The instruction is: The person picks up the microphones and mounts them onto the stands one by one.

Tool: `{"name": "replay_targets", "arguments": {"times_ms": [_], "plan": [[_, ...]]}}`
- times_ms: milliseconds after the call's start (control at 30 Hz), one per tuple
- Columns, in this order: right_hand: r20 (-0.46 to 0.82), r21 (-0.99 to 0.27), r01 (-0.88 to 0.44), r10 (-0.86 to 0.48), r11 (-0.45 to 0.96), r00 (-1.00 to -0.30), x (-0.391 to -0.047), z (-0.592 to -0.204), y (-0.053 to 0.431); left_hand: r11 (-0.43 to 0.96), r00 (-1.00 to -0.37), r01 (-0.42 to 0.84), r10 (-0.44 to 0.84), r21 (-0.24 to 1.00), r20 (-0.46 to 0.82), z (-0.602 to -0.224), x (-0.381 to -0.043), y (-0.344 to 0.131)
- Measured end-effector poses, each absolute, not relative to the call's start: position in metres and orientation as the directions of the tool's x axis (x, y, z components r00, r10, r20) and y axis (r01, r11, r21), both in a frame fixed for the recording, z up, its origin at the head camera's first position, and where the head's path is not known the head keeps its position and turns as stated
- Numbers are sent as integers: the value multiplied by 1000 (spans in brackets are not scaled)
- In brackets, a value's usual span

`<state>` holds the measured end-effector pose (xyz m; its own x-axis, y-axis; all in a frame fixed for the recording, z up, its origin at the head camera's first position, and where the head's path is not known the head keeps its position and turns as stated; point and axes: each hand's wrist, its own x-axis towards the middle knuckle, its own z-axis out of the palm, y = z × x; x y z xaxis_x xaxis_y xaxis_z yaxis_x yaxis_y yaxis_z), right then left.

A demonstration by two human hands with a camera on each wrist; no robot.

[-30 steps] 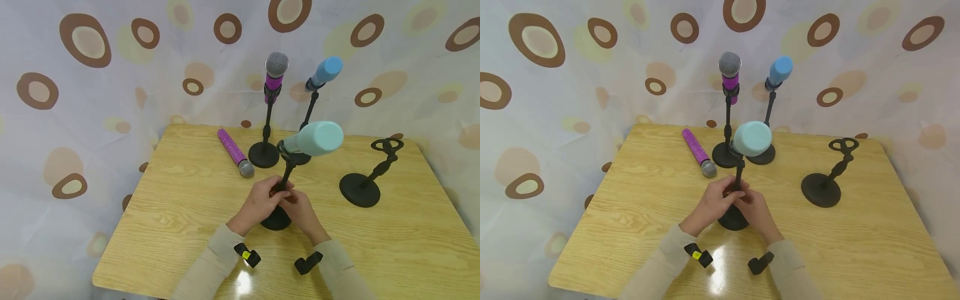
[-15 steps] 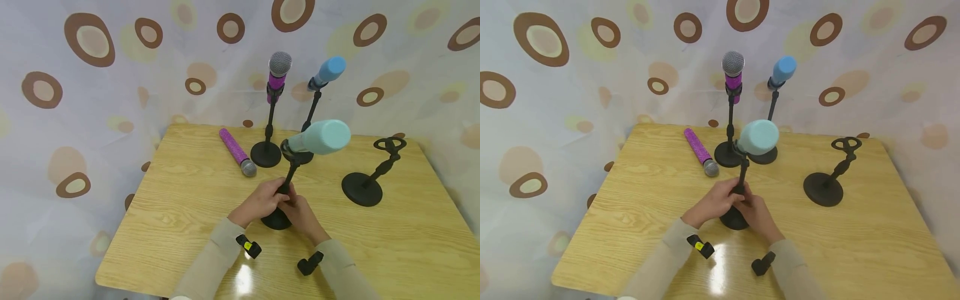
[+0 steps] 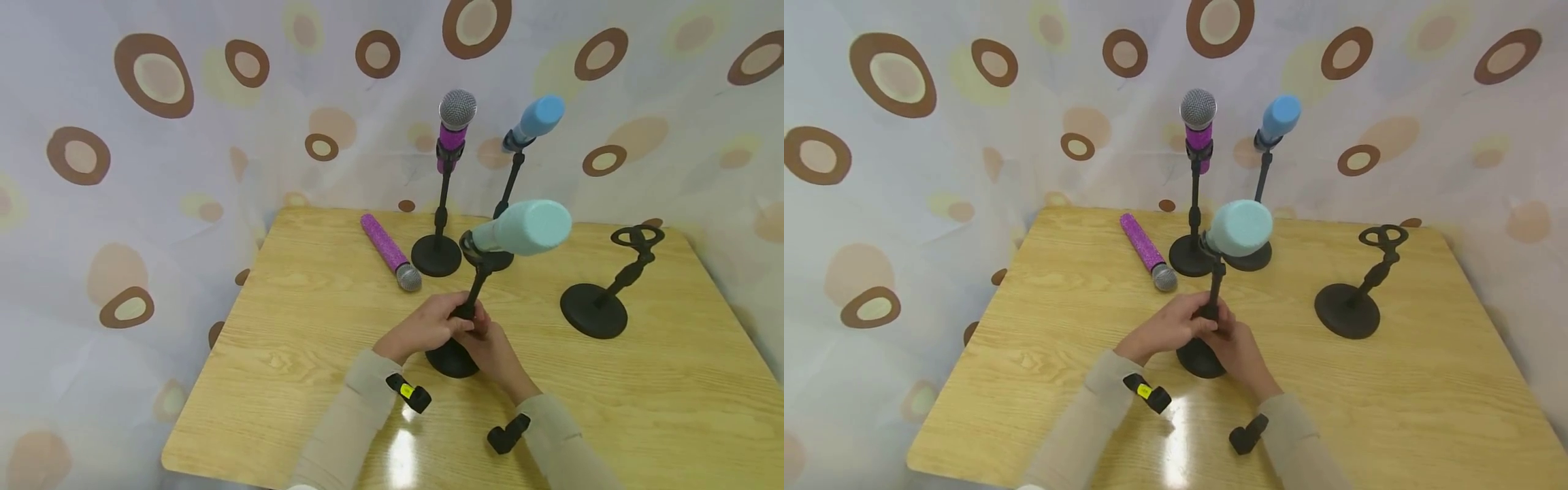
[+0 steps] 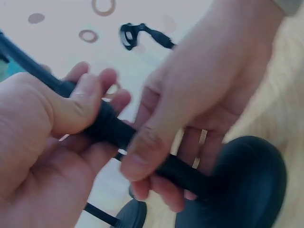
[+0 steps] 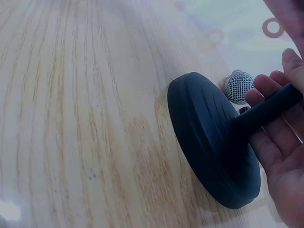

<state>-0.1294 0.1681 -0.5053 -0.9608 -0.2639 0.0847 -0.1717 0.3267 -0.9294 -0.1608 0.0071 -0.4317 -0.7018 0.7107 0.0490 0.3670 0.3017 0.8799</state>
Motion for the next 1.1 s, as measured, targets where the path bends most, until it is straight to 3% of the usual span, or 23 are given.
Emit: {"name": "replay_targets", "arguments": {"times_ms": [233,633,767,1100], "plan": [[52,-936,-128,-232,327,-971,-133,-506,170,284,-664,329,747,901,7,-413,-162,8],[22,-902,-100,-187,420,-982,-132,-507,171,223,-798,287,594,932,104,-457,-154,23],[24,-898,-104,-189,427,-982,-131,-509,171,264,-817,285,570,921,89,-452,-148,24],[114,-898,-204,-243,389,-963,-126,-494,164,184,-840,357,493,916,228,-416,-139,23]]}}
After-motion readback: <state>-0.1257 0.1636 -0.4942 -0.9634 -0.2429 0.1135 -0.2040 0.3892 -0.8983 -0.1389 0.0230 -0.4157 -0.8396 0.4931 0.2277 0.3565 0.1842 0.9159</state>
